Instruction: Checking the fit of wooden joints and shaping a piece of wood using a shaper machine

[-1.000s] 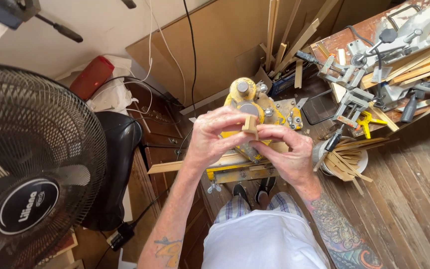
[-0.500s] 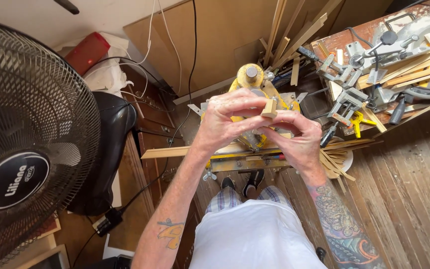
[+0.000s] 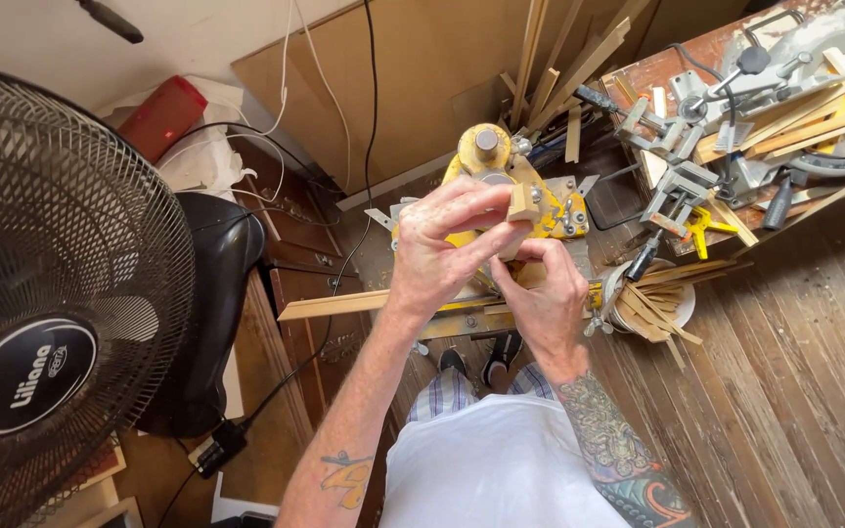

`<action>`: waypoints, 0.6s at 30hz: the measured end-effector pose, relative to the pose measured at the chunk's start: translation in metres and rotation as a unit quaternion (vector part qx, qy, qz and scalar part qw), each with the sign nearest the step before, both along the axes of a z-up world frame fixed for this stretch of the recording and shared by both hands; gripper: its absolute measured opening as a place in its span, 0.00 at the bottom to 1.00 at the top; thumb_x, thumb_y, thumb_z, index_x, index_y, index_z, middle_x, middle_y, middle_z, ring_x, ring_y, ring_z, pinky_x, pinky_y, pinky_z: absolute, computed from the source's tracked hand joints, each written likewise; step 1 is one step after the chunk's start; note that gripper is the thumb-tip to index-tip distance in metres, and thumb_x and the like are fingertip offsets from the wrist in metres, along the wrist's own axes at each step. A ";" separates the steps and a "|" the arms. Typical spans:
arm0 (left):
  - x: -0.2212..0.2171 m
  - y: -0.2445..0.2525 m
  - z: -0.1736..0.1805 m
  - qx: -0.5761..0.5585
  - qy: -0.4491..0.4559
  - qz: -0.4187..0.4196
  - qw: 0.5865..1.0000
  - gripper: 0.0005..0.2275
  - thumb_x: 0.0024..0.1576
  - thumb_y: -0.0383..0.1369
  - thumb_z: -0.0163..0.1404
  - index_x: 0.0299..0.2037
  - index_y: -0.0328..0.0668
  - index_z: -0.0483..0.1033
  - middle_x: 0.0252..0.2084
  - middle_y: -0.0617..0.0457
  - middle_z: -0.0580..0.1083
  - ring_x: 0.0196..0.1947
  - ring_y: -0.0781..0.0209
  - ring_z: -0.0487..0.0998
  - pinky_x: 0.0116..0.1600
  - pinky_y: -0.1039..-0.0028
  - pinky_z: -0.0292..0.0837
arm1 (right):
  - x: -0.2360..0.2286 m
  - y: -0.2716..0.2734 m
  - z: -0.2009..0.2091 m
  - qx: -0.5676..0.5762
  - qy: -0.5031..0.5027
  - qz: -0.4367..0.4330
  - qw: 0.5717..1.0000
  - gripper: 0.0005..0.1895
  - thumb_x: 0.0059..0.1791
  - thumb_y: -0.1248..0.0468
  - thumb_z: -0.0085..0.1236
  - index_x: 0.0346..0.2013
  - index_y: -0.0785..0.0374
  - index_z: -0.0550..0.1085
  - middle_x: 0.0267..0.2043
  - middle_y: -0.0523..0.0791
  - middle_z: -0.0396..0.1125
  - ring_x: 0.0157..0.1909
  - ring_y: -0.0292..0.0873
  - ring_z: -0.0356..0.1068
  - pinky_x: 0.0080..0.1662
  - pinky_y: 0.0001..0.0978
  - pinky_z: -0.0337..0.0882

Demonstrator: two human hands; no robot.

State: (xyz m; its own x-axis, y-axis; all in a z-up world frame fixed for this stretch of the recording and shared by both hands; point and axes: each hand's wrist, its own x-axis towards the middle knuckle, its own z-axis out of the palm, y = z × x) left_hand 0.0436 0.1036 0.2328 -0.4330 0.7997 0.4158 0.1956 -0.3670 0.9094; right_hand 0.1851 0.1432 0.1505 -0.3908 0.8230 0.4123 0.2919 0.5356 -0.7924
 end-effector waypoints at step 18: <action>-0.006 -0.004 -0.006 0.022 -0.018 -0.032 0.999 0.15 0.54 0.24 0.64 0.51 0.43 0.82 0.39 0.46 0.80 0.41 0.63 0.81 0.45 0.72 0.86 | 0.004 0.005 -0.001 0.012 -0.005 0.035 0.999 0.12 0.45 0.68 0.72 0.38 0.65 0.76 0.35 0.50 0.72 0.38 0.49 0.75 0.43 0.44 0.77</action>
